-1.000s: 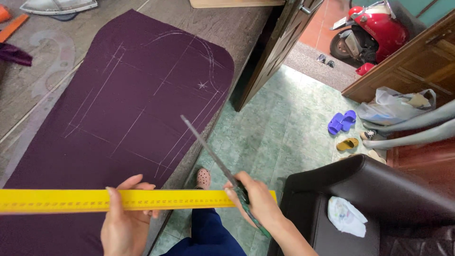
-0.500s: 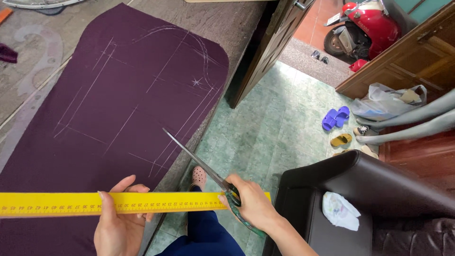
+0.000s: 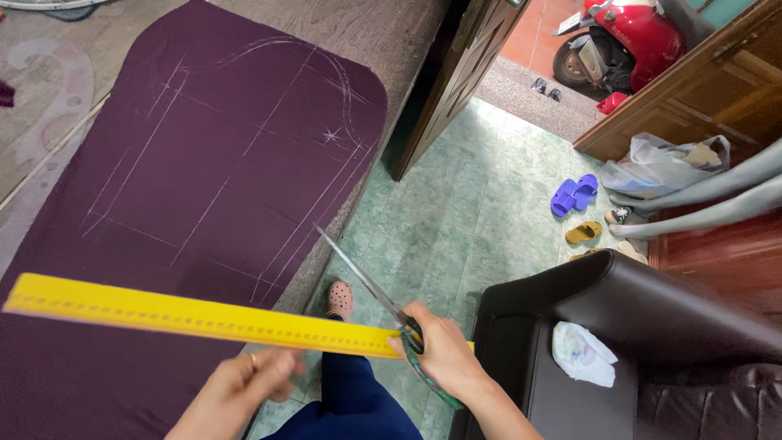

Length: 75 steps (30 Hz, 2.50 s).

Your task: The person measures and marks a large piece of purple fabric using a yellow ruler and white chalk. They then use a pair of scissors to cut the fabric along the marked lines.

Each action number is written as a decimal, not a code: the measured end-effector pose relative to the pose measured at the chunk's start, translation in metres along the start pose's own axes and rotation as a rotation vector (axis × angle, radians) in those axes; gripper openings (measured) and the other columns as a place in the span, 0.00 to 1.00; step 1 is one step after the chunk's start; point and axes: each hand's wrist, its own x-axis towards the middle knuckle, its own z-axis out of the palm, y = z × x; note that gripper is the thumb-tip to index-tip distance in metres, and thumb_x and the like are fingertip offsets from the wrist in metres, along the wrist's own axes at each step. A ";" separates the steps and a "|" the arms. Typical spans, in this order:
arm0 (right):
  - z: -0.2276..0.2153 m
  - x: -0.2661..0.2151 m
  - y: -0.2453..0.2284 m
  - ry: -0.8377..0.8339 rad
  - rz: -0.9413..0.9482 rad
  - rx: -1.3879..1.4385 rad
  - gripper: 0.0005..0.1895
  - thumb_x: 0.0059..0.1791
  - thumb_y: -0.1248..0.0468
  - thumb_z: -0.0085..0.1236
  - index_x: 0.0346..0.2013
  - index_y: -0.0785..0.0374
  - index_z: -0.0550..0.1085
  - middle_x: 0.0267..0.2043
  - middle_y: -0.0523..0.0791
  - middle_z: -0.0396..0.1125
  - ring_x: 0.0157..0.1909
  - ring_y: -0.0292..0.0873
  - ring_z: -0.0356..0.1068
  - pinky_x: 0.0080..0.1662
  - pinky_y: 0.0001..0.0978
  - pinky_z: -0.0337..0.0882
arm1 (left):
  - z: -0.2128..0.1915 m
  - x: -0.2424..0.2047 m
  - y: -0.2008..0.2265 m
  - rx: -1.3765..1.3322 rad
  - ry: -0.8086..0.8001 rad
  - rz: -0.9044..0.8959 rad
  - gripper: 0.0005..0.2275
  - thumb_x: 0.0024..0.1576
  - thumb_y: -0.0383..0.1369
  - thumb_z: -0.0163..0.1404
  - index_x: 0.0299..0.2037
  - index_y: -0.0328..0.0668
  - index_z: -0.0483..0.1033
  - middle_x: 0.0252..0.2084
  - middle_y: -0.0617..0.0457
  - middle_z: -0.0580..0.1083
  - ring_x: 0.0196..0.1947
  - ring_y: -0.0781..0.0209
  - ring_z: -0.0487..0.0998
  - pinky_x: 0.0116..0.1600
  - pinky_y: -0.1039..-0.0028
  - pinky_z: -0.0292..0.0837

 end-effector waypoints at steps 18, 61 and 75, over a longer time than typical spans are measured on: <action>-0.002 0.009 0.032 -0.036 0.081 -0.179 0.17 0.42 0.45 0.58 0.39 0.44 0.68 0.28 0.35 0.71 0.31 0.34 0.69 0.36 0.27 0.64 | -0.064 0.013 -0.022 1.291 0.469 1.028 0.32 0.41 0.42 0.59 0.59 0.58 0.65 0.58 0.58 0.66 0.60 0.59 0.65 0.66 0.52 0.47; 0.011 0.045 0.007 -0.181 0.116 -0.006 0.12 0.49 0.49 0.58 0.40 0.50 0.71 0.22 0.40 0.57 0.25 0.34 0.56 0.36 0.23 0.55 | -0.354 0.001 -0.208 0.820 1.515 -0.036 0.27 0.51 0.50 0.58 0.60 0.51 0.78 0.48 0.33 0.76 0.51 0.39 0.73 0.44 0.45 0.60; 0.034 0.060 0.001 -0.130 -0.123 -0.120 0.15 0.46 0.46 0.59 0.37 0.51 0.70 0.25 0.37 0.62 0.28 0.35 0.59 0.34 0.25 0.57 | -0.130 0.026 -0.105 1.059 1.117 0.397 0.33 0.53 0.50 0.43 0.68 0.46 0.53 0.71 0.49 0.54 0.72 0.48 0.49 0.64 0.36 0.45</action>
